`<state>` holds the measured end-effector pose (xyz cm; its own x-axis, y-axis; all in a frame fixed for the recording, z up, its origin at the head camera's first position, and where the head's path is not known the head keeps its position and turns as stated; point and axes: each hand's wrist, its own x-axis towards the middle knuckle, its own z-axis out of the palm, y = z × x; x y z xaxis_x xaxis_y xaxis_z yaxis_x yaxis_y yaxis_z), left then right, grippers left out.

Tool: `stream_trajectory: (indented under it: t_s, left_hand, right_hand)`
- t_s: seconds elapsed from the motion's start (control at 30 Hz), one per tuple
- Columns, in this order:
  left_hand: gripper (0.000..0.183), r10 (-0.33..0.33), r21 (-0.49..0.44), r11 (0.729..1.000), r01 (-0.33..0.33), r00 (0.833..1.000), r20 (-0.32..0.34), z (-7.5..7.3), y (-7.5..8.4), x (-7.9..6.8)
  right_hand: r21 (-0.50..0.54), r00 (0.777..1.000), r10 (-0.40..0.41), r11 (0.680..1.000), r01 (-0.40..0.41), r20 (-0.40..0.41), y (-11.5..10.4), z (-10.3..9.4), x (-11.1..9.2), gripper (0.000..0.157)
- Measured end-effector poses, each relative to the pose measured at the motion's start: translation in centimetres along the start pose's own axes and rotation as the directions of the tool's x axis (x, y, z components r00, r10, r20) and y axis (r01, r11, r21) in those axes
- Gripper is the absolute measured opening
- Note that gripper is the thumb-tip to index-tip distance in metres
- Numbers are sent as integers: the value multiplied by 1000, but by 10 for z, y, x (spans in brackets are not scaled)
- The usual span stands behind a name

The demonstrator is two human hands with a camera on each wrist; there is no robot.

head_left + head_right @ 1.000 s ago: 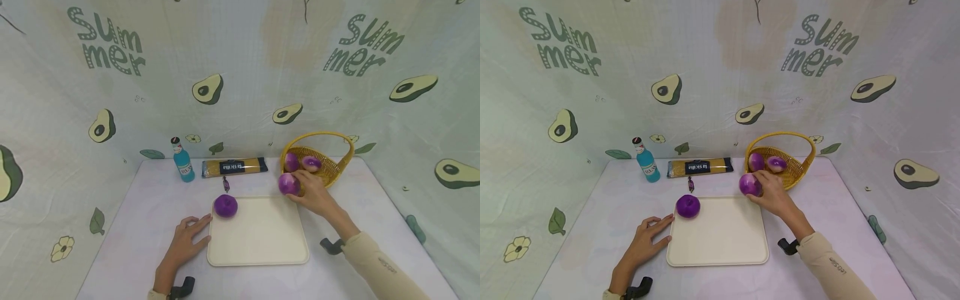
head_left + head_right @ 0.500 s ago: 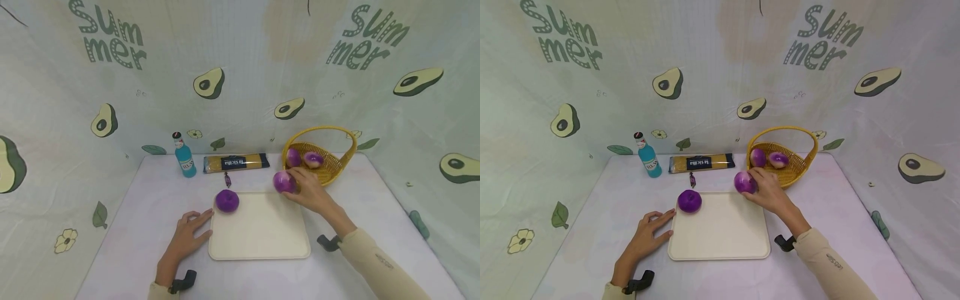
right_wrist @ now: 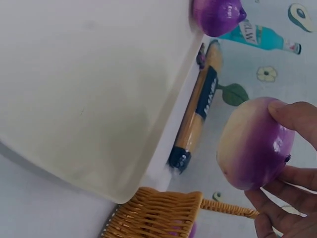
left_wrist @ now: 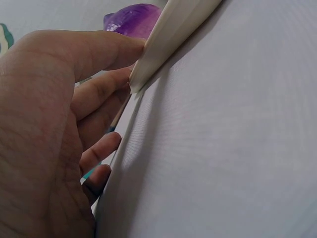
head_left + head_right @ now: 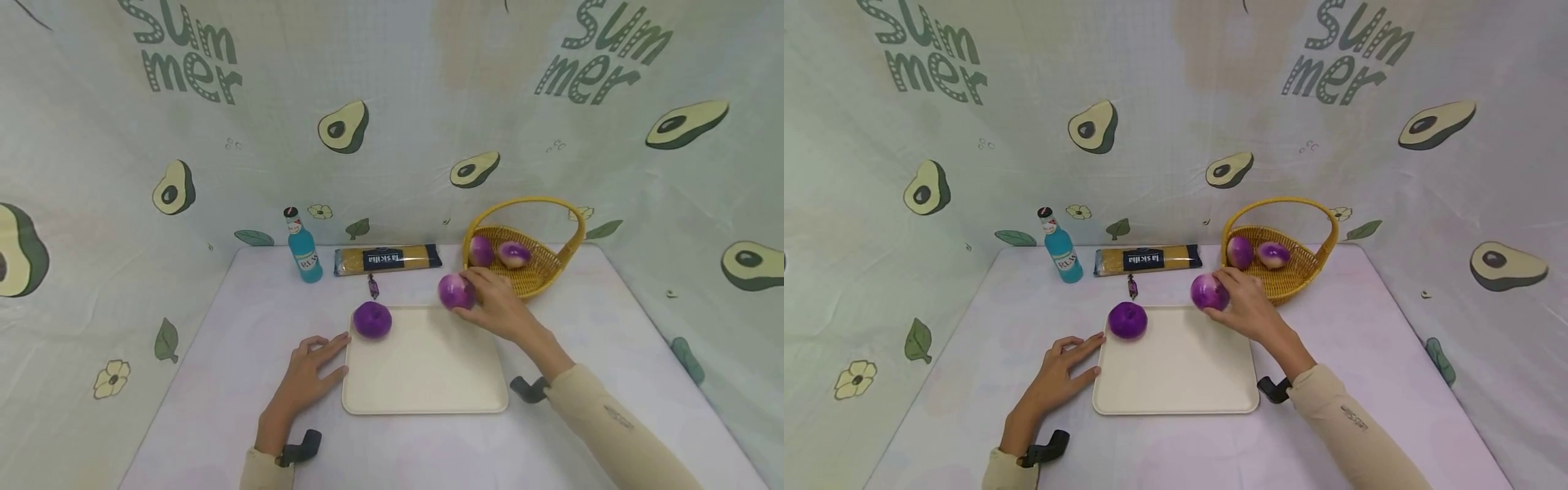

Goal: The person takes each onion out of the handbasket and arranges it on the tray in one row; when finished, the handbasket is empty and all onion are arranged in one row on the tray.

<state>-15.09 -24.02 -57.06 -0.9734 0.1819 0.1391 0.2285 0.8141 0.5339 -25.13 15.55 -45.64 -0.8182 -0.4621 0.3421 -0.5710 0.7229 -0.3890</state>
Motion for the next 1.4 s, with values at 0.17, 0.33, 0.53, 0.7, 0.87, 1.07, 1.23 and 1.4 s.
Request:
stream_trajectory:
  t_s: [0.17,0.33,0.53,0.7,0.87,1.07,1.23,1.4]
  left_hand:
    - [60,-8,27,1000,8,1000,15,-1,-3,5]
    - [61,-25,32,999,25,1000,18,-2,-2,8]
    - [60,-17,30,999,17,1000,19,-4,-2,9]
    - [59,-15,26,1000,14,1000,20,-4,-2,10]
    - [59,-36,23,999,35,999,27,-4,0,7]
    - [59,-34,21,999,34,999,20,-5,0,4]
    - [59,-15,21,1000,15,1000,15,-3,0,2]
    - [58,8,10,1000,-8,1000,11,-3,1,1]
  right_hand:
    - [1,1000,-7,1000,7,11,-3,2,4,76]
    - [10,1000,-5,1000,4,20,-6,3,6,76]
    - [13,1000,-2,1000,2,27,-9,5,7,76]
    - [21,999,19,1000,-20,51,-12,6,7,75]
    - [21,997,32,999,-33,66,-18,8,8,74]
    - [26,995,23,999,-26,92,-23,14,10,73]
    - [28,995,6,1000,-8,96,-26,18,9,72]
    - [1,995,-24,1000,24,94,-26,23,9,73]
